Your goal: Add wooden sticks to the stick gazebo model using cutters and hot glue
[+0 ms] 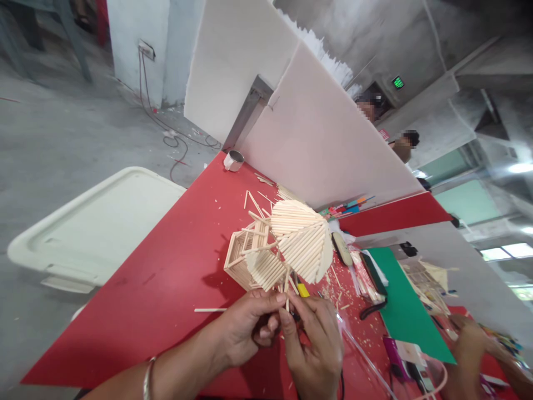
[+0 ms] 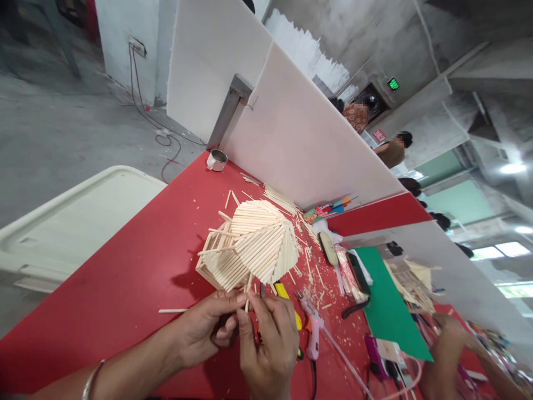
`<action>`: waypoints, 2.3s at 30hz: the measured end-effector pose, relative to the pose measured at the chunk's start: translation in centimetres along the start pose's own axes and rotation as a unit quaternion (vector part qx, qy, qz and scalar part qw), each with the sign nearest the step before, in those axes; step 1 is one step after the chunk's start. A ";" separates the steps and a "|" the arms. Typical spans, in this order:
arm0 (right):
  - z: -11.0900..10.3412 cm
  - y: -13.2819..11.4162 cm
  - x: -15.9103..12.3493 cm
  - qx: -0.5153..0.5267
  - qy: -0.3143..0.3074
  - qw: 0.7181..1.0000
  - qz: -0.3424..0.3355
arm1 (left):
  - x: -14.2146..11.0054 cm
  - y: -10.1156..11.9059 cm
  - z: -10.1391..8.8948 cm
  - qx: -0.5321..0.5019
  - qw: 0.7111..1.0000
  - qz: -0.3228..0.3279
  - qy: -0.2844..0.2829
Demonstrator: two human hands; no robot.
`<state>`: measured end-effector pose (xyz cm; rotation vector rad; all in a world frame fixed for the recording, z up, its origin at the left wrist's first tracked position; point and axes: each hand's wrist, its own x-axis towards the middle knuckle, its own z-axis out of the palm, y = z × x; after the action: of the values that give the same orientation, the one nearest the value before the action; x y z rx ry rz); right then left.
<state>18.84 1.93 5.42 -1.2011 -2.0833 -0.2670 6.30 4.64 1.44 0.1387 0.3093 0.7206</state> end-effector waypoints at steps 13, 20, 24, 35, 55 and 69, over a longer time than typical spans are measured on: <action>-0.1 -0.5 0.6 -0.008 0.007 1.000 -0.017 | 0.0 -0.1 -0.3 -0.003 1.000 0.002 0.002; -0.1 -0.5 0.5 -0.001 0.005 1.000 -0.021 | 0.0 -0.1 -0.3 -0.003 1.000 0.006 0.001; -0.1 -0.6 0.7 -0.010 0.003 1.000 -0.021 | 0.0 0.0 -0.3 -0.004 1.000 0.002 0.008; -0.2 -0.8 0.9 -0.019 0.005 1.000 -0.017 | 0.0 0.0 -0.3 -0.005 1.000 0.006 -0.001; -0.2 -1.0 1.3 -0.018 0.011 1.000 -0.022 | -0.1 0.1 -0.2 0.007 1.000 0.000 0.009; -0.1 -0.8 1.0 -0.018 0.003 1.000 -0.019 | -0.1 0.2 0.0 0.010 1.000 0.005 0.005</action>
<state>17.90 2.07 6.26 -1.1828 -2.1062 -0.3268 6.08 4.68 1.49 0.1558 0.3263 0.7277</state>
